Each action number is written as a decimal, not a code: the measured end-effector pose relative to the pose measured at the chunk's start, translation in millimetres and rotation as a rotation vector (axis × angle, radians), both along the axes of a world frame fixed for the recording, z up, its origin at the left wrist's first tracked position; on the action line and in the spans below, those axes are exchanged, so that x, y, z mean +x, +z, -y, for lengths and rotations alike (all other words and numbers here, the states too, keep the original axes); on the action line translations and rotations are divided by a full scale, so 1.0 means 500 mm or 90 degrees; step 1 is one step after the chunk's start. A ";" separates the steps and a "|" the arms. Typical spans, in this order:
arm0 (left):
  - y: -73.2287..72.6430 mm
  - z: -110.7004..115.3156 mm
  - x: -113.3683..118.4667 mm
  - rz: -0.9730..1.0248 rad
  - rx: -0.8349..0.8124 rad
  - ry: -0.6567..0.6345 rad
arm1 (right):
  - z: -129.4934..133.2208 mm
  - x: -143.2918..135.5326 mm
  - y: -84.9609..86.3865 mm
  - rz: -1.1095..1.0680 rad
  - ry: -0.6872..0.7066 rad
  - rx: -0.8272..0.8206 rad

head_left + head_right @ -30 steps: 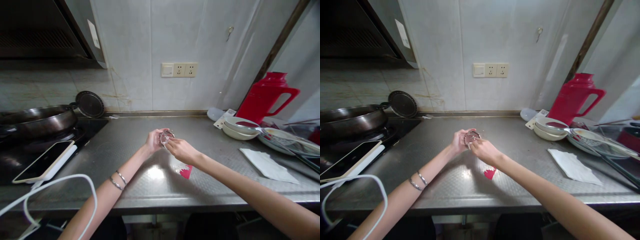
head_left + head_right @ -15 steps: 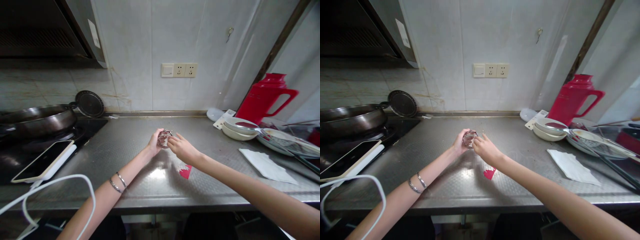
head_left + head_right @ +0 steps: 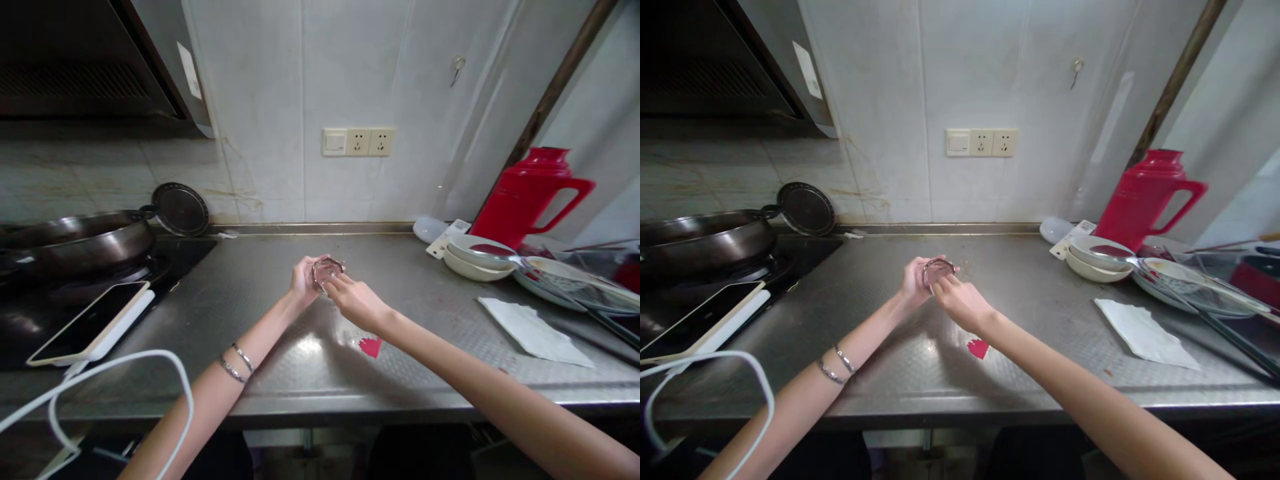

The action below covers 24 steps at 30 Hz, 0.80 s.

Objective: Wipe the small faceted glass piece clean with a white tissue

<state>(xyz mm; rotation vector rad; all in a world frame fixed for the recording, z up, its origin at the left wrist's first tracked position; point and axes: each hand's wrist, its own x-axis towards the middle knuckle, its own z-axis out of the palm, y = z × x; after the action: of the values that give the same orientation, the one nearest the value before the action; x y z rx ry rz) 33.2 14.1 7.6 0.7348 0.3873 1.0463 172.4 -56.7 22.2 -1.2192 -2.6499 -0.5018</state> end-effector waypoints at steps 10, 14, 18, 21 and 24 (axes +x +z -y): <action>-0.023 -0.015 -0.002 -0.269 -0.075 -0.176 | -0.027 0.072 0.012 0.199 0.217 0.099; -0.018 0.003 0.017 -0.240 -0.057 -0.080 | -0.019 0.075 -0.007 0.168 0.154 0.101; -0.017 0.018 0.037 -0.170 -0.043 0.062 | 0.008 0.039 -0.052 0.016 0.041 0.069; -0.022 0.026 0.048 -0.126 -0.029 0.115 | 0.018 -0.008 -0.082 -0.177 -0.054 0.056; -0.027 0.031 0.049 -0.092 -0.024 0.130 | 0.014 -0.040 -0.088 -0.289 -0.093 0.049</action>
<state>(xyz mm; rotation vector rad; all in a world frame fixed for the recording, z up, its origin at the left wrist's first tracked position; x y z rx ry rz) 57.9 -1.3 -5.8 0.7510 0.6154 1.1770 152.5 -63.6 -22.0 -1.3254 -2.1567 -0.3000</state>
